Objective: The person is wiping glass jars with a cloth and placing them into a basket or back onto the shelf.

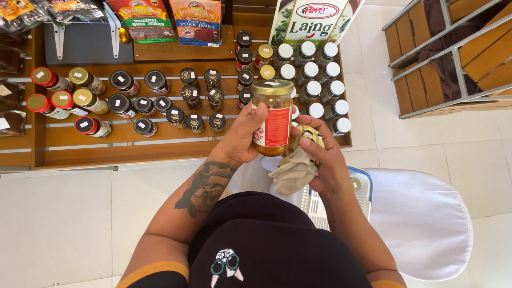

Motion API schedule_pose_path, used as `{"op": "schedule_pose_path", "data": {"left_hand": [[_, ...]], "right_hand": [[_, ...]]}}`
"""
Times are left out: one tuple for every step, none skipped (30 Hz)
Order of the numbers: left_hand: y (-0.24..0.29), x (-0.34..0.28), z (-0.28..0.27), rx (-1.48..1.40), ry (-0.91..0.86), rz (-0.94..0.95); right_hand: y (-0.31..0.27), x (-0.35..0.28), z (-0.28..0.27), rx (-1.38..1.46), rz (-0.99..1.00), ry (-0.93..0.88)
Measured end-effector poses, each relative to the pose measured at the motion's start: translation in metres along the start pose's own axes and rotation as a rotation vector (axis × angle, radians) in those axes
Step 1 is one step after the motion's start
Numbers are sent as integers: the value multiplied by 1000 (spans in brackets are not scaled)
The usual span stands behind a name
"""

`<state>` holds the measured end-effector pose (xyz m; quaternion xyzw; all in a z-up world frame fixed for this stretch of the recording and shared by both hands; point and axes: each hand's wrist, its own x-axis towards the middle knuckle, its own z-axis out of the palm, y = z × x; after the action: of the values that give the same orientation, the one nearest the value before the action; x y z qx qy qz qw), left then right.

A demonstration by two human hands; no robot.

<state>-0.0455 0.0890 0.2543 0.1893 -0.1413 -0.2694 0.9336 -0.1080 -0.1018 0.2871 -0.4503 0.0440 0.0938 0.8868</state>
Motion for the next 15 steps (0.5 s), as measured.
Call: {"op": "schedule_pose_path", "data": {"left_hand": [[-1,-1,1,-1,5,-2],[-2,-3,3,77,44,29],[-3,-2,4,157,79,59],[-3,-3,4,157,78,55],[-4,-3,5,173,63,81],[-5,-4,6,188,49,106],[-5,-4,7,188,50,107],[-4,-5,8,188,68,101],[-4,-5,9,190,85,95],[-3,-6,8,190,86,97],[-3,-7,8,209,77,91],[-3,-8,8,228,68,86],[-4,-8,6,227,69,87],[-5,-8,5,243,63,81],[-6,-8,3,258,57,76]], "right_hand": [[3,-2,3,2,4,2],[5,-4,7,-14,-2,-23],[7,-4,10,-30,-14,-48],[10,-5,12,-28,-15,-45],[11,-5,13,-59,-30,-48],[13,-5,14,-90,-45,-51],[15,-6,12,-91,-43,-52],[17,-6,10,-89,-42,-50],[19,-7,9,-88,-42,-49],[18,-6,10,-88,-40,-51],[17,-6,11,-65,-14,-39],[16,-6,11,-41,12,-27],[17,-5,10,-42,13,-28],[18,-4,9,-20,34,-16],[18,-4,7,0,56,-4]]}}
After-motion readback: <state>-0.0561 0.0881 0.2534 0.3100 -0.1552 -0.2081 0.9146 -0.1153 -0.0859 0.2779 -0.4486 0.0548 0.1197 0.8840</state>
